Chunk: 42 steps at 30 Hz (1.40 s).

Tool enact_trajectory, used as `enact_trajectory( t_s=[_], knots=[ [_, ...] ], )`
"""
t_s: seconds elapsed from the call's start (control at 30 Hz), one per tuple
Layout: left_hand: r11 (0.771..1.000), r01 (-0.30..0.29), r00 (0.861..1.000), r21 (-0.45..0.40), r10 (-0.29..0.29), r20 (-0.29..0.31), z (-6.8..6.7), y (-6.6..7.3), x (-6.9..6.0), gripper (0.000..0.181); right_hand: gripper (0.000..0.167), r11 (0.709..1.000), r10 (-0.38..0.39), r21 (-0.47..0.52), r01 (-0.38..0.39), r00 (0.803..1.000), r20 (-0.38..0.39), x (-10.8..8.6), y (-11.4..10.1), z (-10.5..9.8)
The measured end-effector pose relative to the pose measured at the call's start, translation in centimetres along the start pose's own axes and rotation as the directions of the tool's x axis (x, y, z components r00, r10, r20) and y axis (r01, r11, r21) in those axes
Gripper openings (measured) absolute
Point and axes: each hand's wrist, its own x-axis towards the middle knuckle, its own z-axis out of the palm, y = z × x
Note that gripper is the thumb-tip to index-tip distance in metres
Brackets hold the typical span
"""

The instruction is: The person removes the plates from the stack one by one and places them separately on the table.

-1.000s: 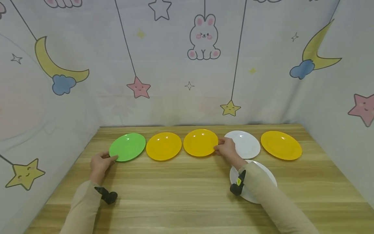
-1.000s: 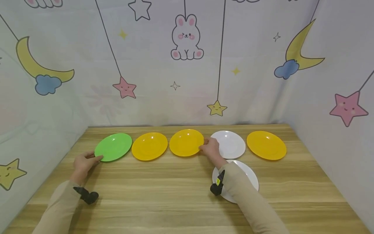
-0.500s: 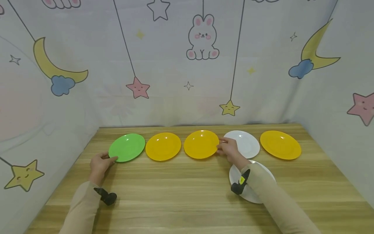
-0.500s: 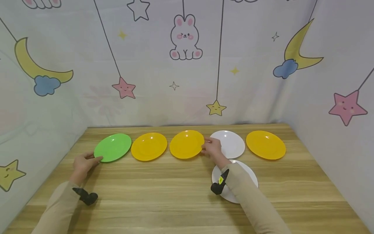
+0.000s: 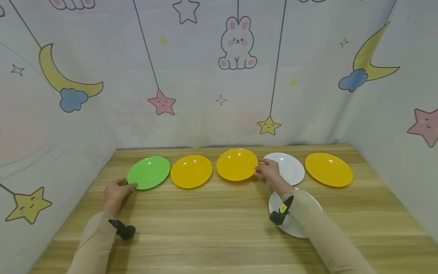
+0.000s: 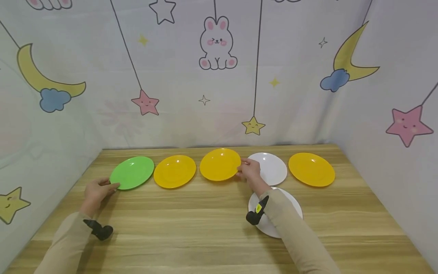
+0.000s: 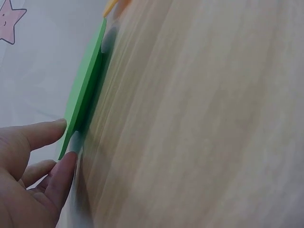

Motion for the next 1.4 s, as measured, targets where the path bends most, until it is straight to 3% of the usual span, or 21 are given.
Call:
enact_trajectory(
  t_s=[0.17, 0.4, 0.53, 0.67, 0.93, 1.4],
  knots=[
    [0.999, -0.022, 1.0, 0.026, 0.022, 0.003, -0.2, 0.1, -0.1, 0.071, 0.051, 0.999, -0.017, 0.045, 0.018, 1.0, -0.021, 0.1, 0.2, 0.4],
    [0.999, -0.025, 1.0, 0.022, 0.025, 0.011, -0.3, 0.0, 0.0, 0.069, 0.052, 0.996, 0.036, 0.089, -0.03, 0.997, -0.063, 0.3, 0.1, 1.1],
    [0.999, -0.031, 0.999, 0.013, 0.031, 0.015, -0.3, -0.1, 0.2, 0.069, 0.051, 0.999, 0.014, 0.04, -0.011, 0.997, -0.073, 0.3, 0.2, 1.3],
    [0.999, -0.043, 0.999, 0.011, 0.043, 0.013, -0.3, -0.2, 0.2, 0.067, 0.049, 0.995, -0.054, -0.084, 0.049, 0.997, -0.06, 0.5, 0.7, 1.4],
    [0.998, -0.059, 0.998, 0.026, 0.059, 0.01, -0.3, -0.2, 0.0, 0.064, 0.038, 0.907, -0.21, -0.374, 0.196, 0.978, 0.004, 0.3, 1.2, 1.7],
    [0.997, -0.06, 0.998, 0.041, 0.06, 0.02, -0.4, -0.1, -0.4, 0.063, 0.039, 0.847, -0.282, -0.471, 0.247, 0.959, -0.004, -0.2, 1.1, 1.8]
  ],
)
